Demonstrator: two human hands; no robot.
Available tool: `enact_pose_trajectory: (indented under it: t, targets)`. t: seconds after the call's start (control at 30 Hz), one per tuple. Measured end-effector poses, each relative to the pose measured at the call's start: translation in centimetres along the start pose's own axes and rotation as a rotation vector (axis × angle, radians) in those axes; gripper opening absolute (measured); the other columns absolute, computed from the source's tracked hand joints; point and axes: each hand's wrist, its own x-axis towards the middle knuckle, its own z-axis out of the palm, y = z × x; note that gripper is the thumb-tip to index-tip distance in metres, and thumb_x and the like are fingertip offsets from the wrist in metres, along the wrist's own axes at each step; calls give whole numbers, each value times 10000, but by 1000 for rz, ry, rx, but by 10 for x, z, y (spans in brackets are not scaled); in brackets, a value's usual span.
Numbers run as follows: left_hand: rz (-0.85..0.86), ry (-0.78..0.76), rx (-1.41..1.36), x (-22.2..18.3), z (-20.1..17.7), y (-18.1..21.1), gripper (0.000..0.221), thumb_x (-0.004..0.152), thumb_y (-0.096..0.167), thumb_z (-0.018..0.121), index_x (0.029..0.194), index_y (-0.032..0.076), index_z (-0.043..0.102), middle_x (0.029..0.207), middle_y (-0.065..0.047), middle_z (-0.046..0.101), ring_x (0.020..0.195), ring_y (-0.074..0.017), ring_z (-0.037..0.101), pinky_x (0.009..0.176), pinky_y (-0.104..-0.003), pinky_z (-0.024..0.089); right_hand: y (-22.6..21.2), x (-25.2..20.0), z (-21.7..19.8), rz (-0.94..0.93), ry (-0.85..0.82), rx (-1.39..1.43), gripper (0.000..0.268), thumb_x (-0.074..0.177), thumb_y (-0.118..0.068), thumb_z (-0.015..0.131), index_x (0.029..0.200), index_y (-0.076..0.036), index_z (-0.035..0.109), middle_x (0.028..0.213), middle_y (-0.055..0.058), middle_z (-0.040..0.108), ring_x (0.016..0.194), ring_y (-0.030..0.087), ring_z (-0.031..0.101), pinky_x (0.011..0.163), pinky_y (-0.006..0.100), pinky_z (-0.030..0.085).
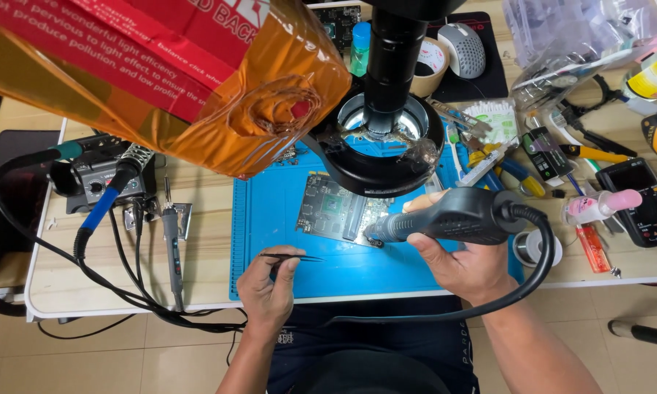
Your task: Repairing a circuit board by using a heat gun and tweezers while observing the work through a digital microscope.
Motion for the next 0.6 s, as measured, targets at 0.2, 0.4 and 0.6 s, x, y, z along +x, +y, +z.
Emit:
enact_pose_trajectory:
  t: [0.2, 0.4, 0.6]
  targets:
    - [9, -6, -10, 1, 0, 2, 184, 1085, 254, 693, 1046, 93, 772, 1080, -61, 837, 736, -110, 702, 631, -245, 551, 3, -2, -1, -4, 7, -17, 367, 1010, -367, 733, 1171, -38, 758, 1202, 111, 783, 1150, 280, 770, 1126, 443, 619]
    - [18, -12, -14, 3, 0, 7, 198, 1088, 256, 687, 1048, 86, 779, 1082, -67, 833, 774, -123, 719, 651, -252, 561, 2, -1, -1, -6, -8, -15, 362, 1007, -359, 735, 1154, -30, 765, 1196, 121, 784, 1137, 285, 772, 1124, 443, 612]
    - [21, -8, -11, 2, 0, 4, 174, 1084, 235, 695, 1036, 90, 779, 1087, -65, 832, 801, -133, 738, 660, -255, 573, 4, -1, 0, -34, 8, -52, 362, 1010, -384, 726, 1129, -47, 784, 1185, 98, 790, 1119, 276, 771, 1107, 440, 608]
